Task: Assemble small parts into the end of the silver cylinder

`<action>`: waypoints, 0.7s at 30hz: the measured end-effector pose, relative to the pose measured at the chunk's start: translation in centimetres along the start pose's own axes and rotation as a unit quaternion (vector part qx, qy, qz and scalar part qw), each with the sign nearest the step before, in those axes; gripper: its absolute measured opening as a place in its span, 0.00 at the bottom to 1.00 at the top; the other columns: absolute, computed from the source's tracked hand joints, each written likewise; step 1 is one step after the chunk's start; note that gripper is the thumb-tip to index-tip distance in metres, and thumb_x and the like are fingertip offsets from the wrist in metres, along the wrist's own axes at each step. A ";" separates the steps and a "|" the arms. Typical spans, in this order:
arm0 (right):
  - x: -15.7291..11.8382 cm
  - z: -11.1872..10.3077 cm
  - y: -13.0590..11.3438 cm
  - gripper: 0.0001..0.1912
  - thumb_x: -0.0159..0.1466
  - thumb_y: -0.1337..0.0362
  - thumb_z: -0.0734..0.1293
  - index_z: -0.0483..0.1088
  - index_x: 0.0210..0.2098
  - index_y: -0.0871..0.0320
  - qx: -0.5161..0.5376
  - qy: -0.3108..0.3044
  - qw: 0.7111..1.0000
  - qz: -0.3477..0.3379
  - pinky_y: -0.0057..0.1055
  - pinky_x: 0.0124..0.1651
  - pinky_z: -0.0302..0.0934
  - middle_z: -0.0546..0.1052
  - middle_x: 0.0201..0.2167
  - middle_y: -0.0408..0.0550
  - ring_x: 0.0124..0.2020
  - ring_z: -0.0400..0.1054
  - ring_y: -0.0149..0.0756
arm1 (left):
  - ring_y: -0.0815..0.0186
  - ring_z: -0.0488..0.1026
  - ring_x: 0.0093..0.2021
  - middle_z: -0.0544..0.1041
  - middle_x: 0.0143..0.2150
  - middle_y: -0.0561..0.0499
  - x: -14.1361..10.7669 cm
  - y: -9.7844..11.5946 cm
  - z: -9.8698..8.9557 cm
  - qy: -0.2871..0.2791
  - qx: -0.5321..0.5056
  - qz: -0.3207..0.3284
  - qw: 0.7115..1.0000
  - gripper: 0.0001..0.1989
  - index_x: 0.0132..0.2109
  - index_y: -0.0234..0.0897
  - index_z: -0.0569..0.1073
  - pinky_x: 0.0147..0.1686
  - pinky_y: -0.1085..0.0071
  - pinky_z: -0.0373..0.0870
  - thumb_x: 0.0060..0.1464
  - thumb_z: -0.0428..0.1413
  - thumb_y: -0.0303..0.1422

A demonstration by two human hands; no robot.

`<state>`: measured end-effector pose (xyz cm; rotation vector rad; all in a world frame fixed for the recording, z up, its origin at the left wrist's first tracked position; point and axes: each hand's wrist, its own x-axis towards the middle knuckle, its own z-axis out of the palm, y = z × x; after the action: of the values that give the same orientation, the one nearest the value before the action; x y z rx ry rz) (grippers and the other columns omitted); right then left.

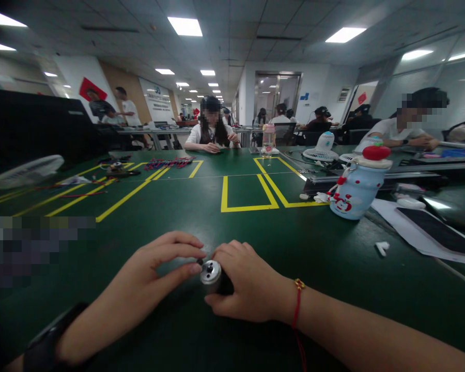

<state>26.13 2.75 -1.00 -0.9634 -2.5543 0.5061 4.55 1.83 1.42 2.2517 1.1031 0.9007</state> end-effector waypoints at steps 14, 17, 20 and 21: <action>0.1 0.0 0.0 0.20 0.57 0.61 0.70 0.66 0.47 0.58 -0.002 -0.005 1.000 -0.004 0.39 0.45 0.55 0.71 0.44 0.50 0.42 0.61 0.43 | 0.63 0.71 0.49 0.75 0.48 0.56 0.3 1.3 0.6 -0.038 0.004 0.023 0.999 0.17 0.51 0.55 0.76 0.50 0.65 0.67 0.61 0.56 0.26; 0.1 0.3 0.2 0.21 0.56 0.60 0.70 0.66 0.48 0.58 -0.001 0.001 1.000 -0.010 0.39 0.46 0.55 0.71 0.45 0.50 0.43 0.61 0.43 | 0.63 0.71 0.50 0.75 0.50 0.56 -0.1 1.4 0.4 -0.044 -0.002 0.016 0.999 0.19 0.53 0.55 0.75 0.52 0.64 0.66 0.61 0.56 0.26; 0.0 0.5 0.4 0.20 0.57 0.61 0.70 0.65 0.48 0.57 -0.002 0.008 1.000 -0.015 0.40 0.47 0.54 0.71 0.45 0.51 0.44 0.61 0.43 | 0.63 0.71 0.50 0.74 0.50 0.56 -0.3 1.3 0.4 -0.051 -0.012 0.016 0.998 0.19 0.53 0.54 0.74 0.51 0.65 0.67 0.60 0.56 0.25; 0.0 0.5 0.4 0.20 0.57 0.61 0.69 0.65 0.48 0.57 -0.002 0.010 1.000 -0.016 0.40 0.46 0.54 0.71 0.45 0.50 0.44 0.61 0.43 | 0.63 0.71 0.50 0.74 0.50 0.56 -0.3 1.3 0.4 -0.051 -0.014 0.017 0.998 0.19 0.53 0.54 0.74 0.51 0.65 0.67 0.60 0.56 0.25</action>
<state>26.16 2.92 -1.61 -0.9235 -2.5499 0.4813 5.37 0.83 1.88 2.2731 1.0030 0.7995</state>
